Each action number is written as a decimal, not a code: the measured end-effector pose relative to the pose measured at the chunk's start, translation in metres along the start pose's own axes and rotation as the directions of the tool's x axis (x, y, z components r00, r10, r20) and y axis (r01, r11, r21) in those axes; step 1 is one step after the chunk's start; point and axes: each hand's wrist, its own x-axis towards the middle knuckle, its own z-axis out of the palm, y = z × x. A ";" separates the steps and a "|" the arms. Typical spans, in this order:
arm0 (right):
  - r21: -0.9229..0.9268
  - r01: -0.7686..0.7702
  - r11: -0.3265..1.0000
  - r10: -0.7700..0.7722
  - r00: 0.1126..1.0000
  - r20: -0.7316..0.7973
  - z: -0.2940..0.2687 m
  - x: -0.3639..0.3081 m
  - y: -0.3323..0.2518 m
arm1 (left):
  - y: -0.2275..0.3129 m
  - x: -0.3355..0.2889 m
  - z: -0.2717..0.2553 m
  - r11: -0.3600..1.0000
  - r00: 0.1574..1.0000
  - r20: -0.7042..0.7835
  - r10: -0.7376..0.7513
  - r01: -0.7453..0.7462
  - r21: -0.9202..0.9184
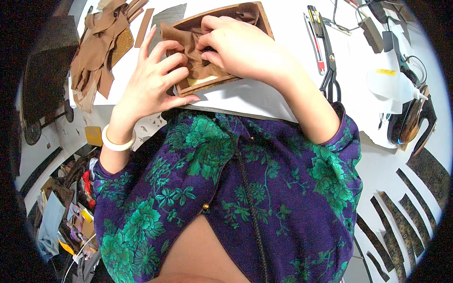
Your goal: The person arranges brown leather pieces inside a rectangular wooden box, folding and tucking them to fit the interior. They then use a yellow utility knife to trim excess leather along the box edges. The person continues to adjust and press the leather into place.
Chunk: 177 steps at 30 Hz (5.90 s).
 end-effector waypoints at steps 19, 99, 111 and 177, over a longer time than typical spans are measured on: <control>0.022 0.165 0.986 -0.162 0.983 -0.086 -0.048 0.053 0.012 | 0.010 0.016 0.007 0.993 0.984 -0.162 -0.076 0.089 0.073; -0.001 0.144 0.990 -0.144 0.987 -0.076 -0.007 0.063 0.029 | 0.050 0.014 0.010 0.944 0.956 -0.045 -0.290 0.294 0.149; -0.132 0.203 0.970 -0.228 0.949 -0.219 -0.021 0.052 0.025 | 0.047 0.020 0.003 0.958 0.979 0.028 -0.200 0.190 0.214; 0.076 -0.193 0.978 0.196 0.980 -0.027 -0.013 -0.031 -0.016 | 0.032 0.032 -0.001 0.986 0.987 -0.029 -0.161 0.162 0.037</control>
